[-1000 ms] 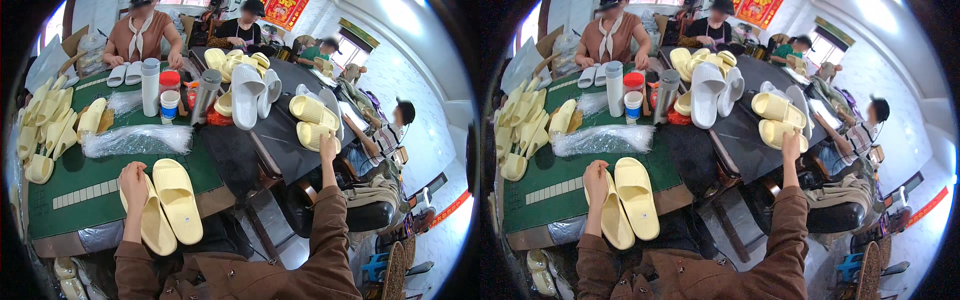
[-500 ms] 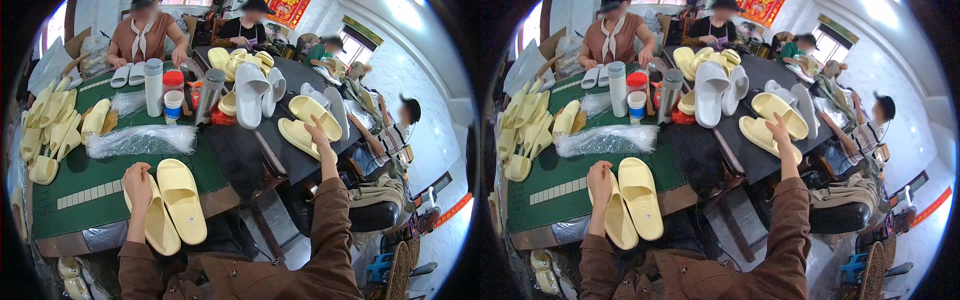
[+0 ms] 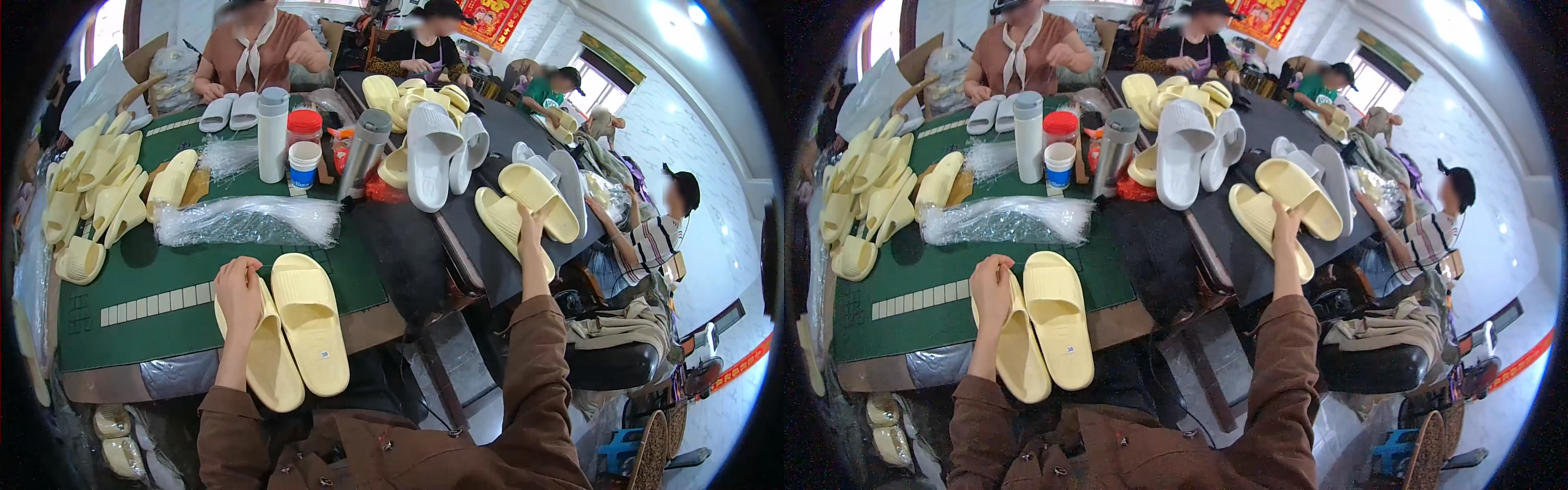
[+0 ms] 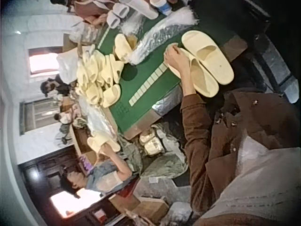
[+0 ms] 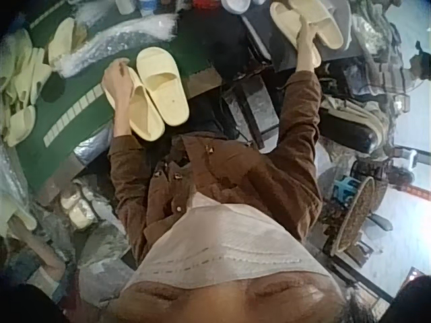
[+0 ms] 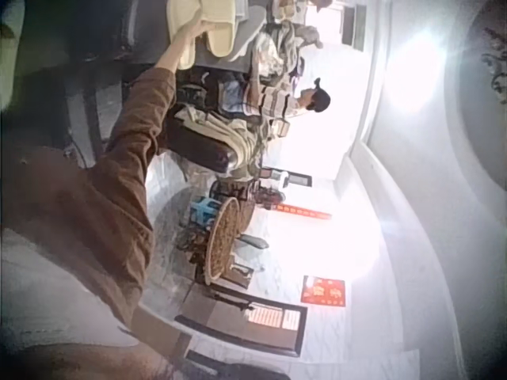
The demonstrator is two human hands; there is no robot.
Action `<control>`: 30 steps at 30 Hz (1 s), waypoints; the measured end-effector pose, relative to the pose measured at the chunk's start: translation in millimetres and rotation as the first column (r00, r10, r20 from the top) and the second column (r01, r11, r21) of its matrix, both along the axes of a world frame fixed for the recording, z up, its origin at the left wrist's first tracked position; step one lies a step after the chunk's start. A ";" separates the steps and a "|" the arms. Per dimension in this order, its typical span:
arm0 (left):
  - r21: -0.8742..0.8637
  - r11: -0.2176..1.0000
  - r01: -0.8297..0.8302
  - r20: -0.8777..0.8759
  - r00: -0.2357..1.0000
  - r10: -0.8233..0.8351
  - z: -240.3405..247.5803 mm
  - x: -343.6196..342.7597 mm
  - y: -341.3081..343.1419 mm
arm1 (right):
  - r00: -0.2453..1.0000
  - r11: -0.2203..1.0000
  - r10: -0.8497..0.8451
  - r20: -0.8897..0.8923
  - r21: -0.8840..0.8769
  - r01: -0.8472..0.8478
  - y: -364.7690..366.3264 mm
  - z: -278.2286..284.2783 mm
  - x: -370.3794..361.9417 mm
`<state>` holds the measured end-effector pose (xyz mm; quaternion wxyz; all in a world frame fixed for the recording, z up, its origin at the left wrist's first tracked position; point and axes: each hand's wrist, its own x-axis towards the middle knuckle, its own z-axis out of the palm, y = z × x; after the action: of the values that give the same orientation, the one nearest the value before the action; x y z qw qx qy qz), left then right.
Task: The person assembles pairs of plastic slippers by hand at a workbench. They pick up individual slipper halves, align them, and press them together to form complete pairs. The person handles yellow, white, and black slippers, placing the finished pairs on the table.
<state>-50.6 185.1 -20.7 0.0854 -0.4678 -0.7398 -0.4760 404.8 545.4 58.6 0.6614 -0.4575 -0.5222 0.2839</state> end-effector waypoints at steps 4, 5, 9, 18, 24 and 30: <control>-0.032 0.999 -0.014 0.009 1.000 0.014 -0.4 -1.0 -0.5 | 0.987 0.940 0.160 -0.017 -0.303 -0.158 -16.4 24.0 14.7; -0.036 0.999 -0.015 0.005 1.000 0.015 0.2 -1.1 -1.1 | 0.994 0.952 0.104 -0.035 -0.287 -0.110 -26.1 29.9 9.0; -0.047 0.999 -0.023 -0.008 1.000 0.023 2.1 -0.4 -1.9 | 0.955 0.954 0.225 -0.191 -0.158 -0.256 -75.1 37.8 -9.2; -0.049 0.999 -0.007 0.015 1.000 0.008 3.6 1.2 0.6 | 0.767 0.732 0.507 -0.392 -0.274 -0.624 -163.0 44.3 -27.1; -0.051 0.999 -0.001 -0.009 1.000 0.000 7.3 5.0 1.9 | 0.836 0.836 0.493 0.241 -0.397 -0.379 -153.1 26.4 -5.4; 0.078 0.996 0.049 0.143 0.988 -0.060 25.3 2.7 -9.4 | 0.406 1.000 0.014 0.914 -0.007 -0.019 -157.2 47.5 -28.2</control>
<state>-47.9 175.7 4.6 0.0355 -0.4485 -0.7127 -0.5382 376.6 388.2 106.1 0.2683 -0.5316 -0.8034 -0.0057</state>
